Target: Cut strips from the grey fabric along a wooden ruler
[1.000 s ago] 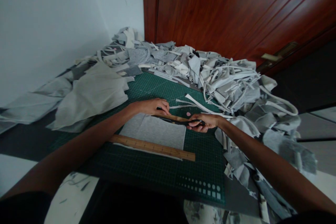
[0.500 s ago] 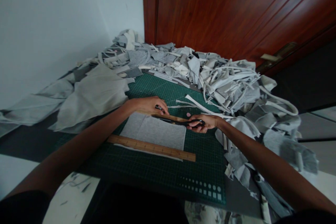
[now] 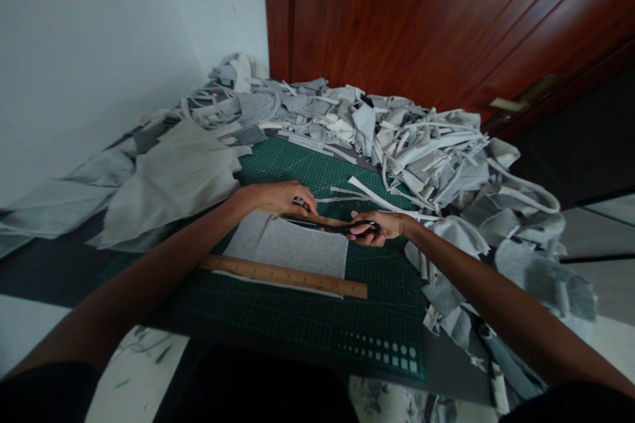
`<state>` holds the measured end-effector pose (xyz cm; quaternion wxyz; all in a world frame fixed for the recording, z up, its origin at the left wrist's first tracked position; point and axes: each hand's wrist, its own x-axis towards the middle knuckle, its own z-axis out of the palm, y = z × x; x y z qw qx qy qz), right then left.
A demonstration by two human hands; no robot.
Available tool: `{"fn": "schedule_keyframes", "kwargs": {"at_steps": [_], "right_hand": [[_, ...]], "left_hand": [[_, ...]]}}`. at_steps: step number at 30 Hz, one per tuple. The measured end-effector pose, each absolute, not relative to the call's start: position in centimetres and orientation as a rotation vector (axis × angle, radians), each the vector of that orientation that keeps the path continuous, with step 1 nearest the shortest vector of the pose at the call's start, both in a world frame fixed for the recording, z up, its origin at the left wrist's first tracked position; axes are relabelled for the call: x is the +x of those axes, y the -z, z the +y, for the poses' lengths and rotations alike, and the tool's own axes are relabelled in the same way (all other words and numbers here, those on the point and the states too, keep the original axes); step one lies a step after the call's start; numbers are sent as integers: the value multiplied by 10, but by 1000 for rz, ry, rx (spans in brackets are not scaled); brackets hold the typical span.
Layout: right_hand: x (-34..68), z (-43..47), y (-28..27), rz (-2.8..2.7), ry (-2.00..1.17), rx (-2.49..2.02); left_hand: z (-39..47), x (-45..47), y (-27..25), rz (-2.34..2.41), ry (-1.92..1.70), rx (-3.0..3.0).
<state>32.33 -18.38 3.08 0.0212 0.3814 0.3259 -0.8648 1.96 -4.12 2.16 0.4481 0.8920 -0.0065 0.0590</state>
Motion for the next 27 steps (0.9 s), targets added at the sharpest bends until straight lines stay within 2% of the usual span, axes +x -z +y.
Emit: {"fn": "schedule_keyframes", "kwargs": {"at_steps": [7, 27], "right_hand": [[334, -187, -37, 921, 2689, 1167], [297, -174, -37, 1232, 2596, 1210]], "left_hand": [[-39, 22, -17, -16, -144, 2216], [-41, 21, -23, -45, -98, 2206]]}}
